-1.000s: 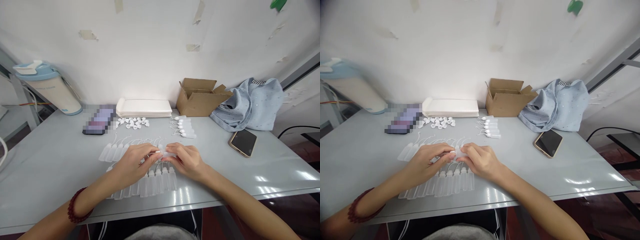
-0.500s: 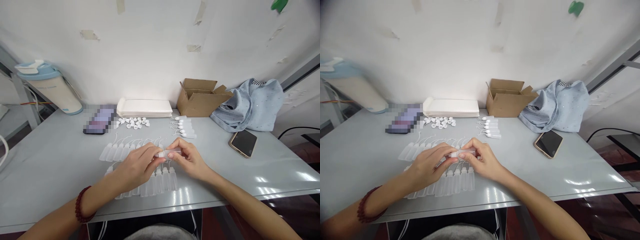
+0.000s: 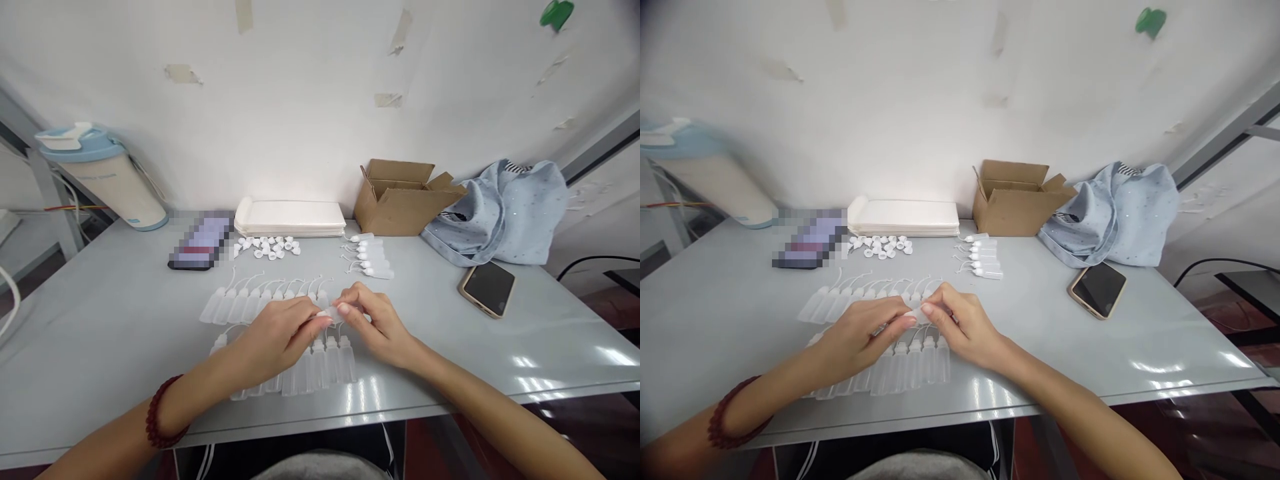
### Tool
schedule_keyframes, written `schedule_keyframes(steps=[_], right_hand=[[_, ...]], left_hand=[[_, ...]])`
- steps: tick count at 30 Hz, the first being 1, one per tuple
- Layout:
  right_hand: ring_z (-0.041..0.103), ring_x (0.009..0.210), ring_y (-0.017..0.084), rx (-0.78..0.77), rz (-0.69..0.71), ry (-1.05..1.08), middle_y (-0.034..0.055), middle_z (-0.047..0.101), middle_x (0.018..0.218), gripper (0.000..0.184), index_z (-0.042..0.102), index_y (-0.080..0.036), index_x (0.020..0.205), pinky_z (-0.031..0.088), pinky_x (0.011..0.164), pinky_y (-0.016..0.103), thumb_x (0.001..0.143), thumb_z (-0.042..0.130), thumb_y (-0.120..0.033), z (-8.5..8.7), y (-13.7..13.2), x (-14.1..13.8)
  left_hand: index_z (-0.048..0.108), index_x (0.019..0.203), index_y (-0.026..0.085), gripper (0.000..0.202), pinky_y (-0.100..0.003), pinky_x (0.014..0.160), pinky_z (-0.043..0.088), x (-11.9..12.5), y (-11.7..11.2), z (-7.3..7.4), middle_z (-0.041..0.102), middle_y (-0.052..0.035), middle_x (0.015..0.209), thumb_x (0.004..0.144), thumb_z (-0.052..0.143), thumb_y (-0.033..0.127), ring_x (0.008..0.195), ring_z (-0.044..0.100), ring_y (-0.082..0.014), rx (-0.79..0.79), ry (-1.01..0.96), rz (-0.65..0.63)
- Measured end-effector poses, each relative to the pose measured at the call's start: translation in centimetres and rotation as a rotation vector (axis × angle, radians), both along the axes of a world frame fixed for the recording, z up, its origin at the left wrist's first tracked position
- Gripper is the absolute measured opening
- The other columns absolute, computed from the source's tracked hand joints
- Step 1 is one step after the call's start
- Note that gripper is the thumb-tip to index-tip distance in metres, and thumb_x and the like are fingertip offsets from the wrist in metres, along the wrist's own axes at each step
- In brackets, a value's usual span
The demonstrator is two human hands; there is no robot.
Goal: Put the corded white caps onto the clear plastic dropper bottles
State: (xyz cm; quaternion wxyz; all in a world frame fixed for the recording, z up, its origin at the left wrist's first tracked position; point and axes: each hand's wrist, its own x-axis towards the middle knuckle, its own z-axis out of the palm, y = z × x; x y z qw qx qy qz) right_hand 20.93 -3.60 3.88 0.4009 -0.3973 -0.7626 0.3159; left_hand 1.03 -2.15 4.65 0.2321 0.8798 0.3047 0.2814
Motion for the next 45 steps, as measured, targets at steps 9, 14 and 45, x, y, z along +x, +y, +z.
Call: schedule_keyframes(steps=[9,14,45], right_hand=[[0.031,0.050,0.008,-0.340,0.006,0.141,-0.0065,0.034,0.059,0.032,0.039,-0.020,0.069,0.027,0.046,0.022,0.094,0.045,-0.039,0.8,0.3,-0.3],[0.023,0.044,0.006,-0.627,0.072,0.294,-0.0093,0.027,0.055,0.036,0.038,-0.021,0.068,0.021,0.040,0.019,0.090,0.050,-0.047,0.6,0.8,-0.2],[0.062,0.087,0.022,-0.023,-0.598,-0.351,0.0059,0.070,0.091,0.007,0.061,-0.019,0.077,0.047,0.078,0.038,0.071,0.060,-0.016,-0.7,7.7,8.9]], left_hand=[[0.050,0.088,0.015,0.016,-0.026,0.053,0.040,0.0,-0.3,-0.9,0.055,-0.0017,0.067,0.098,0.040,0.020,0.060,0.048,-0.0139,0.570,0.089,-0.013],[0.049,0.083,0.015,0.012,-0.028,0.053,0.040,0.3,-0.3,-0.9,0.056,-0.0018,0.066,0.095,0.049,0.018,0.058,0.051,-0.0152,0.825,0.218,0.007],[0.071,0.099,0.014,0.038,-0.039,0.079,0.049,-8.8,9.9,-2.4,0.069,-0.0150,0.099,0.084,0.037,0.023,0.090,0.065,-0.0315,0.086,0.553,0.695]])
